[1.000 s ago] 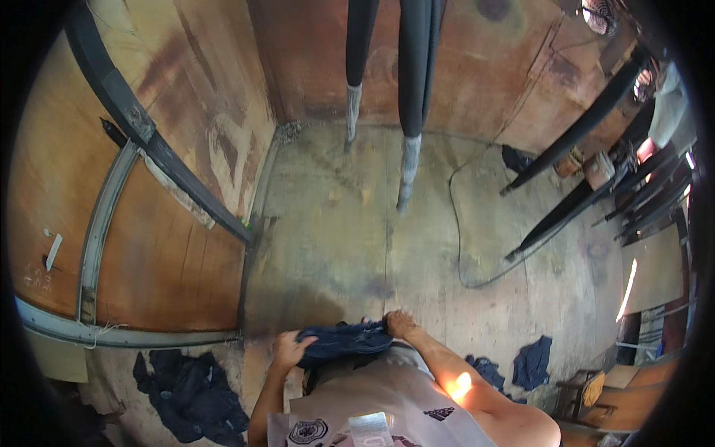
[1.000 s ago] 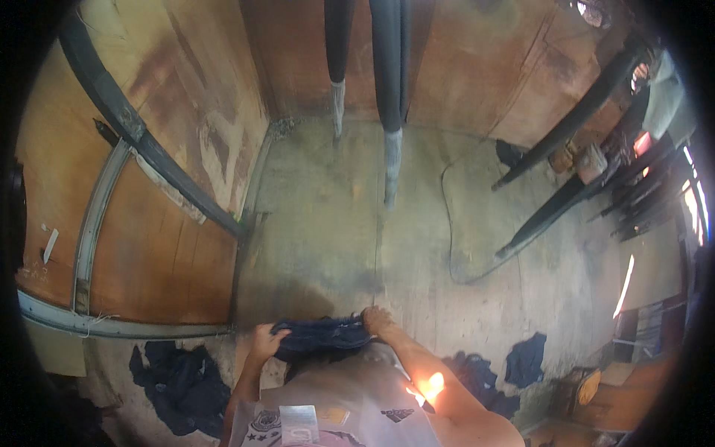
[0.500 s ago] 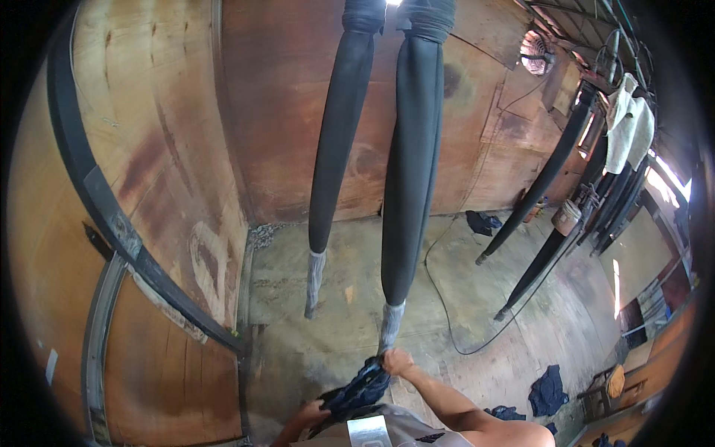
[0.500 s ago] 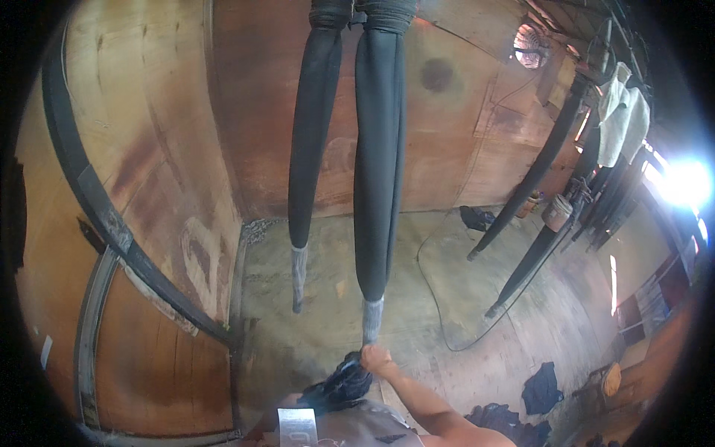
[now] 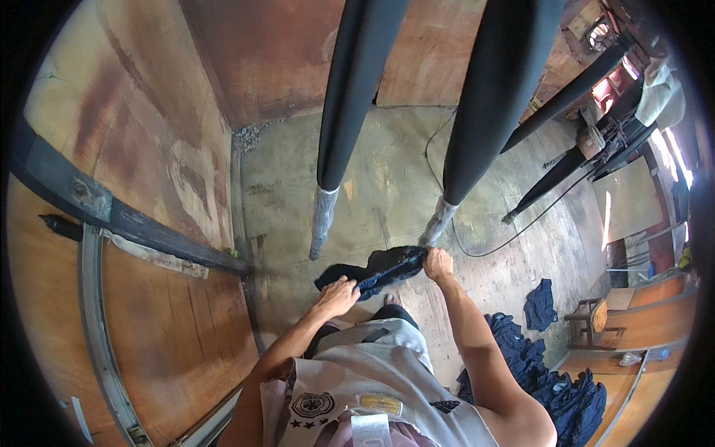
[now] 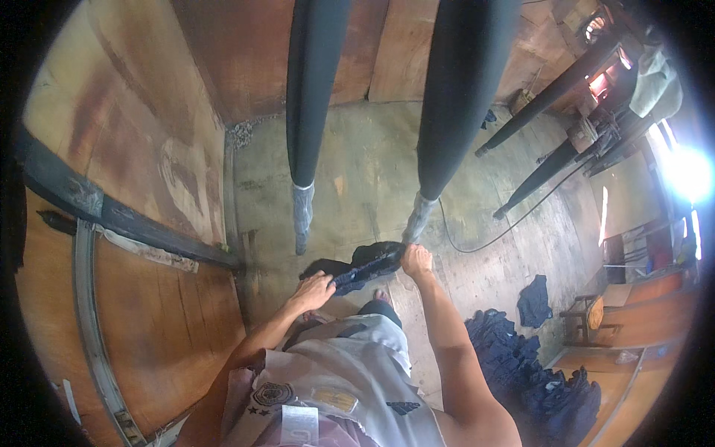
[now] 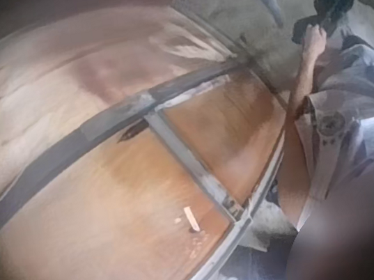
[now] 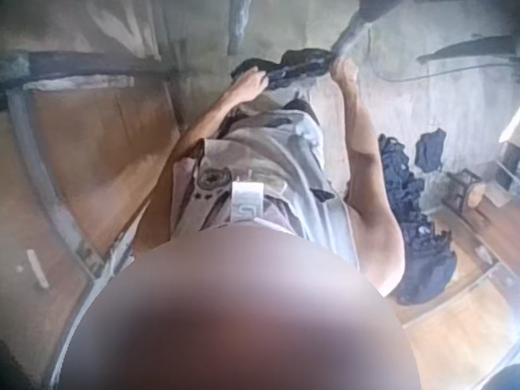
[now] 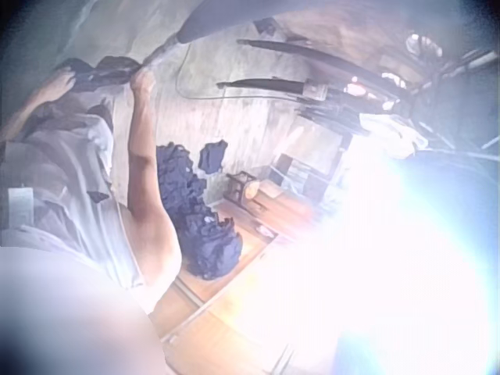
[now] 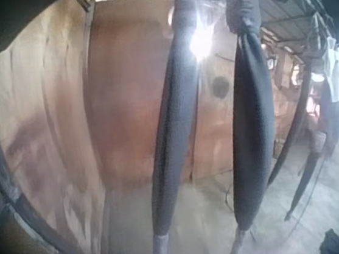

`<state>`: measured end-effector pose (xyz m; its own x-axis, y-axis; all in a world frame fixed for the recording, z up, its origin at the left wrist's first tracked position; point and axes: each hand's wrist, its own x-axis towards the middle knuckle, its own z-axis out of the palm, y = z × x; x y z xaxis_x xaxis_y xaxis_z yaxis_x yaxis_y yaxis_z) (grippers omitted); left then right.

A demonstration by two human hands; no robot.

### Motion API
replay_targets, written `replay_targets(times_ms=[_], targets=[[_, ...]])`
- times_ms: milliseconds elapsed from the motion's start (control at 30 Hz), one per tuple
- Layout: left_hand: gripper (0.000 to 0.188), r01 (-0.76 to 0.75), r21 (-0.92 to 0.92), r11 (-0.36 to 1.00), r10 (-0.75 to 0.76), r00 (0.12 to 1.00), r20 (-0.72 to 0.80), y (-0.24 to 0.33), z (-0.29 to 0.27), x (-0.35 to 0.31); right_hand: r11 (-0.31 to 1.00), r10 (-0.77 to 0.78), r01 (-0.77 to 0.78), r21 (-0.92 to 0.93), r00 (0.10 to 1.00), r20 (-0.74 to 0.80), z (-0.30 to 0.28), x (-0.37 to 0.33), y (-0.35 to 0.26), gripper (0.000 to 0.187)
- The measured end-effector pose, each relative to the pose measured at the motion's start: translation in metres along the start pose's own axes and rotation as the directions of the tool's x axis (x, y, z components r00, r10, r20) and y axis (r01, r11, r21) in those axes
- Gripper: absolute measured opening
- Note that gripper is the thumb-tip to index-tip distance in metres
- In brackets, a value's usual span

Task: The person repeatedly places denim shorts on a mannequin, sprays them with a purple dye using a spray gun, then removes and stacks the treated shorts. The cycle repeats with new shorts from a pile on the floor.

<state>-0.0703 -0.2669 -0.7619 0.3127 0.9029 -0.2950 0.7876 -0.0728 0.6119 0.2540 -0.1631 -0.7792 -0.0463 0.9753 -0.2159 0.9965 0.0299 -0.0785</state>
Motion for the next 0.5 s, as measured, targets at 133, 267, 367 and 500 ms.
replay_targets(times_ms=[133, 267, 367, 500], targets=[[0.033, 0.267, 0.018, 0.963, -0.262, 0.955, -0.140, -0.054, 0.046, 0.032, 0.987, -0.120, 0.120, -0.110, 0.993, 0.004, 0.016, 0.006, -0.007, 0.047], [0.020, 0.398, 0.049, 0.916, -0.369, 0.884, -0.289, -0.156, 0.111, 0.064, 0.734, -0.594, 0.651, -0.194, 0.753, 0.283, 0.048, -0.017, -0.037, 0.029], [0.028, 0.074, -0.974, -0.215, -0.948, 0.222, 0.227, -0.206, 0.157, 0.080, 0.582, -0.782, 0.694, 0.425, 0.620, 0.058, 0.069, -0.029, -0.065, 0.030], [0.026, 0.345, -0.792, 0.503, -0.864, 0.182, -0.469, -0.211, 0.157, 0.078, 0.746, -0.498, 0.413, 0.523, 0.867, 0.026, 0.083, 0.007, -0.082, 0.036]])
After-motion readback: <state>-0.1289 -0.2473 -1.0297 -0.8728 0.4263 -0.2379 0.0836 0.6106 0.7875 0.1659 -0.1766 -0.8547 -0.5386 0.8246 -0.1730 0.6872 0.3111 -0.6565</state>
